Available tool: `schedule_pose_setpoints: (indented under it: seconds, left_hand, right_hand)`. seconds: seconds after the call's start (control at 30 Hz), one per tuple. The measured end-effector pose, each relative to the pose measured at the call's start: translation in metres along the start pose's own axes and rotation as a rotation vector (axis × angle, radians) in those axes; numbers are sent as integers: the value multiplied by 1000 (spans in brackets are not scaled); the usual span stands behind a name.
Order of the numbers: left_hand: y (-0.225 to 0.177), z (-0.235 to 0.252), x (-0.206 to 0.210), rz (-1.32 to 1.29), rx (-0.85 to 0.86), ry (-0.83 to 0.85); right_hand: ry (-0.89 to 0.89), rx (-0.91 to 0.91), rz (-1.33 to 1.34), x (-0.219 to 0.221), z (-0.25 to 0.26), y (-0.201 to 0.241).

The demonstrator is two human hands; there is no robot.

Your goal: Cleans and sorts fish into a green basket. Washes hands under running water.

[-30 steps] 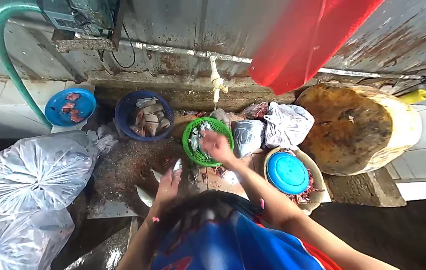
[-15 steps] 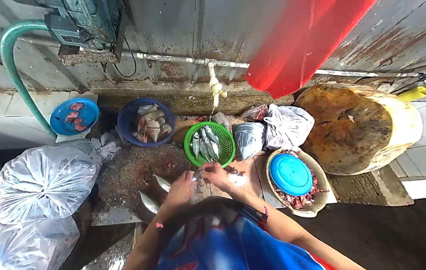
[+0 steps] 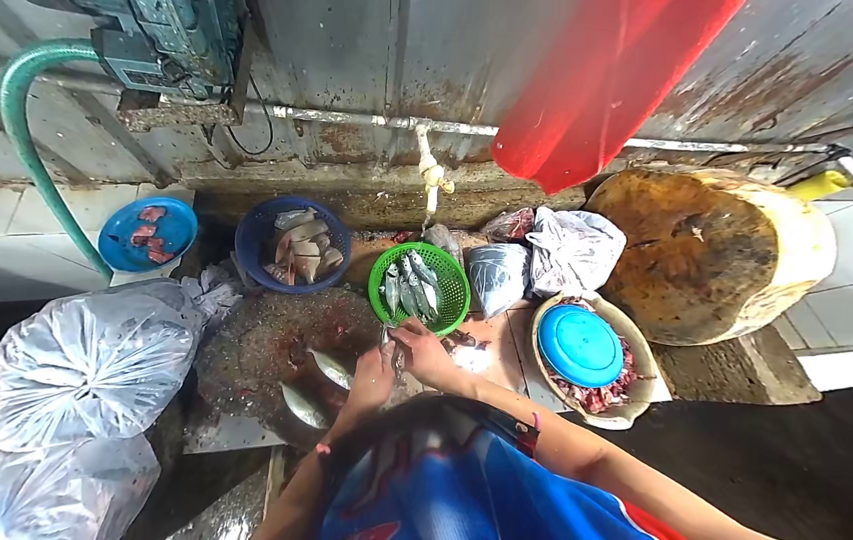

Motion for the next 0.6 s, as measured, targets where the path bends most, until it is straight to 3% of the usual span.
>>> schedule_pose_setpoints:
  seconds: [0.17,0.4,0.6]
  left_hand:
    - [-10,1,7,-54,-9,22]
    - [-8,-5,22,43,-4,138]
    - [7,-7,29,254,36,394]
  right_hand:
    - [-150,237,311,12,-7,-19]
    - [-32,385,440,22,-22,-30]
    - [105,479,862,17,-57,-47]
Point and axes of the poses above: each hand's wrist, its own z-axis towards the middle knuckle, its own x-axis out of the palm, y = z × x, the point moved 7 cm from there along z, towards the middle knuckle, and after that the axes turned 12 degrees about -x, right-handed, at the moved point
